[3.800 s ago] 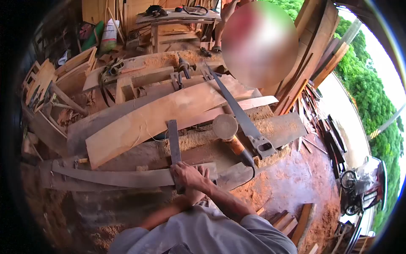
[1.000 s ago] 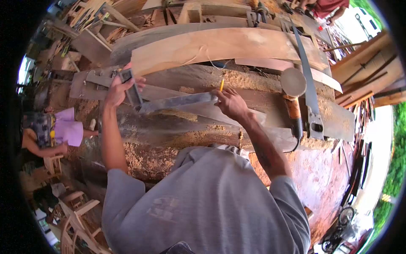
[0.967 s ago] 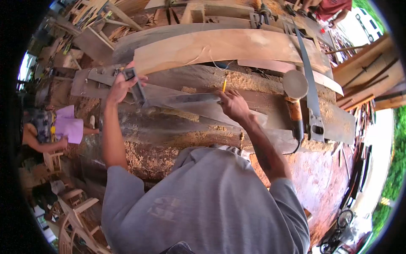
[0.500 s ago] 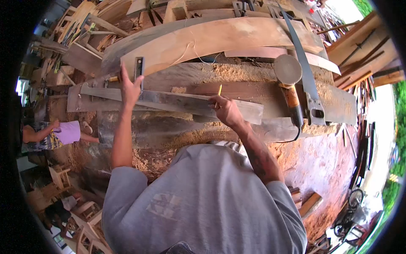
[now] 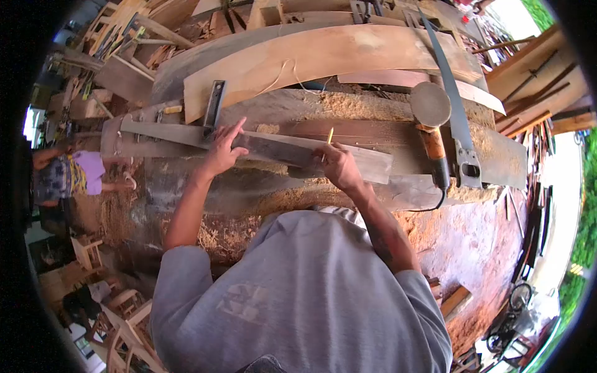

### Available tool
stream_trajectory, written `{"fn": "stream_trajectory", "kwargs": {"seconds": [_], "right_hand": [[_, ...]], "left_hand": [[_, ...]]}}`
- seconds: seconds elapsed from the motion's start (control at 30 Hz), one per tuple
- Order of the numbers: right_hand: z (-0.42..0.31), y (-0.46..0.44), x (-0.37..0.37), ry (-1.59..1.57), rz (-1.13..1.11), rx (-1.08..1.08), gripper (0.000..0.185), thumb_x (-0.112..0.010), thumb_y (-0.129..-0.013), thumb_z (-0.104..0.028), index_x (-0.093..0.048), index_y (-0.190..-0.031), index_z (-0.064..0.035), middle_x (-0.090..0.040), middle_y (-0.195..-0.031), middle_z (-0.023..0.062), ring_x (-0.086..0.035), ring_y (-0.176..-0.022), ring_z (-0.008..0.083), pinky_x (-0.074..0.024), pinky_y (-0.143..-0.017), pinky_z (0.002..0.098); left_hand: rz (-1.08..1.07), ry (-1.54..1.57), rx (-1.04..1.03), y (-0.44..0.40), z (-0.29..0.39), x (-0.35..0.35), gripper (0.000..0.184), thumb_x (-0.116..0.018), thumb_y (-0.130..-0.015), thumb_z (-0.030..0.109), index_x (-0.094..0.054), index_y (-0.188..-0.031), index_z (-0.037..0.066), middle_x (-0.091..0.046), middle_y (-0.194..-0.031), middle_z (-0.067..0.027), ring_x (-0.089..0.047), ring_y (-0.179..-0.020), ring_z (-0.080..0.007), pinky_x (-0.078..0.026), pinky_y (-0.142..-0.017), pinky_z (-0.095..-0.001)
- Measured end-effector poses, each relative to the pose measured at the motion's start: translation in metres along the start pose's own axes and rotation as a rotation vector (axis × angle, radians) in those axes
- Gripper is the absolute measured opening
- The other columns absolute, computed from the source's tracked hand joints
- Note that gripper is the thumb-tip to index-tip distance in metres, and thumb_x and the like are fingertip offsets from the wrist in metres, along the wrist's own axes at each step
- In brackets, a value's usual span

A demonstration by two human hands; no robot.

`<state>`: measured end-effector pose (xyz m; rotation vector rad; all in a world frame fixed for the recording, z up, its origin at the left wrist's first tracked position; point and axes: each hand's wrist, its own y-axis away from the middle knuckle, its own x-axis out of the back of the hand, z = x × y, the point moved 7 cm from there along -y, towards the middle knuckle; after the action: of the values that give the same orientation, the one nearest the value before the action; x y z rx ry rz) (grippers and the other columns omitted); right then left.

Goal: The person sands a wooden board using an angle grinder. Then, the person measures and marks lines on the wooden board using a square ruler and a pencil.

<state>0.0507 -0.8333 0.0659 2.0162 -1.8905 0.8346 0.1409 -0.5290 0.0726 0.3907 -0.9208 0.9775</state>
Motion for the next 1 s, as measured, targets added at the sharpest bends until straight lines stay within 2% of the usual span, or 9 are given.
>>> {"fn": "stream_trajectory", "kwargs": {"seconds": [0.1, 0.17, 0.27, 0.4, 0.47, 0.6, 0.83, 0.97, 1.0], "right_hand": [[0.008, 0.005, -0.005, -0.012, -0.125, -0.127, 0.031, -0.081, -0.08, -0.011, -0.066, -0.107, -0.0048, -0.071, -0.108, 0.015, -0.069, -0.103, 0.0317, -0.0554, -0.085, 0.0434], [-0.012, 0.012, 0.002, 0.252, -0.044, 0.145, 0.045, -0.085, -0.076, -0.016, -0.061, -0.113, -0.0061, -0.062, -0.131, 0.0166, -0.056, -0.124, 0.0357, -0.0477, -0.1, 0.0473], [-0.003, 0.022, 0.009, 0.363, -0.116, 0.21, 0.062, -0.086, -0.074, -0.024, -0.054, -0.124, -0.008, -0.048, -0.149, 0.016, -0.046, -0.133, 0.0391, -0.0371, -0.111, 0.0518], [0.016, 0.02, 0.011, 0.346, -0.233, 0.096, 0.061, -0.086, -0.074, -0.031, -0.056, -0.122, -0.0079, -0.049, -0.149, 0.0163, -0.046, -0.134, 0.0379, -0.0361, -0.112, 0.0518], [0.01, 0.018, 0.015, 0.313, -0.22, 0.116, 0.055, -0.088, -0.072, -0.022, -0.058, -0.115, -0.006, -0.053, -0.146, 0.0168, -0.047, -0.134, 0.0382, -0.0381, -0.113, 0.0499], [0.03, 0.024, 0.046, 0.377, -0.241, 0.058, 0.054, -0.083, -0.079, -0.025, -0.056, -0.122, -0.0078, -0.053, -0.147, 0.0121, -0.048, -0.132, 0.0378, -0.0391, -0.112, 0.0475], [0.044, 0.03, 0.079, 0.26, -0.174, -0.032, 0.05, -0.082, -0.08, -0.019, -0.059, -0.123, -0.0069, -0.055, -0.145, 0.0123, -0.05, -0.13, 0.0367, -0.0433, -0.108, 0.0465], [0.043, 0.021, 0.079, 0.205, 0.057, -0.126, 0.032, -0.078, -0.082, -0.01, -0.067, -0.112, -0.0052, -0.07, -0.121, 0.0128, -0.066, -0.11, 0.0342, -0.0538, -0.091, 0.0428], [0.042, 0.018, 0.08, 0.152, 0.122, -0.094, 0.027, -0.076, -0.083, -0.005, -0.068, -0.109, -0.0047, -0.075, -0.104, 0.0102, -0.072, -0.092, 0.0284, -0.056, -0.08, 0.0383]], "left_hand": [[0.007, 0.048, 0.029, 0.001, -0.005, -0.004, 0.092, -0.083, -0.071, 0.011, -0.041, -0.153, 0.013, -0.06, -0.119, -0.0099, -0.052, -0.12, -0.031, -0.033, -0.109, -0.0434], [-0.001, 0.082, 0.067, -0.003, -0.004, -0.005, 0.09, -0.083, -0.069, 0.008, -0.045, -0.15, 0.013, -0.06, -0.116, -0.0087, -0.053, -0.119, -0.0306, -0.033, -0.108, -0.0429], [-0.006, 0.089, 0.092, -0.005, -0.012, -0.009, 0.091, -0.084, -0.065, 0.007, -0.047, -0.148, 0.014, -0.06, -0.115, -0.0085, -0.054, -0.119, -0.0296, -0.032, -0.108, -0.0413], [-0.032, 0.087, 0.135, -0.01, -0.012, -0.012, 0.092, -0.085, -0.063, 0.009, -0.049, -0.147, 0.014, -0.061, -0.114, -0.0079, -0.056, -0.116, -0.0275, -0.032, -0.107, -0.0403], [-0.056, 0.061, 0.13, -0.012, -0.011, -0.015, 0.092, -0.086, -0.062, 0.009, -0.049, -0.147, 0.015, -0.062, -0.108, -0.0069, -0.059, -0.109, -0.0258, -0.034, -0.104, -0.0404], [0.053, 0.131, 0.022, -0.018, 0.019, -0.033, 0.091, -0.086, -0.062, 0.008, -0.051, -0.145, 0.012, -0.061, -0.099, -0.0063, -0.061, -0.097, -0.0263, -0.04, -0.094, -0.042], [0.058, 0.283, 0.04, -0.034, 0.038, -0.062, 0.09, -0.088, -0.062, 0.007, -0.051, -0.144, 0.011, -0.061, -0.099, -0.0081, -0.06, -0.099, -0.0283, -0.042, -0.094, -0.0408], [0.03, 0.205, 0.058, -0.034, 0.039, -0.06, 0.094, -0.089, -0.062, 0.008, -0.047, -0.147, 0.012, -0.061, -0.102, -0.0077, -0.059, -0.103, -0.027, -0.04, -0.098, -0.042], [0.027, 0.207, 0.056, -0.035, 0.036, -0.061, 0.094, -0.089, -0.062, 0.008, -0.047, -0.147, 0.012, -0.061, -0.102, -0.0077, -0.059, -0.103, -0.027, -0.04, -0.098, -0.042]]}}
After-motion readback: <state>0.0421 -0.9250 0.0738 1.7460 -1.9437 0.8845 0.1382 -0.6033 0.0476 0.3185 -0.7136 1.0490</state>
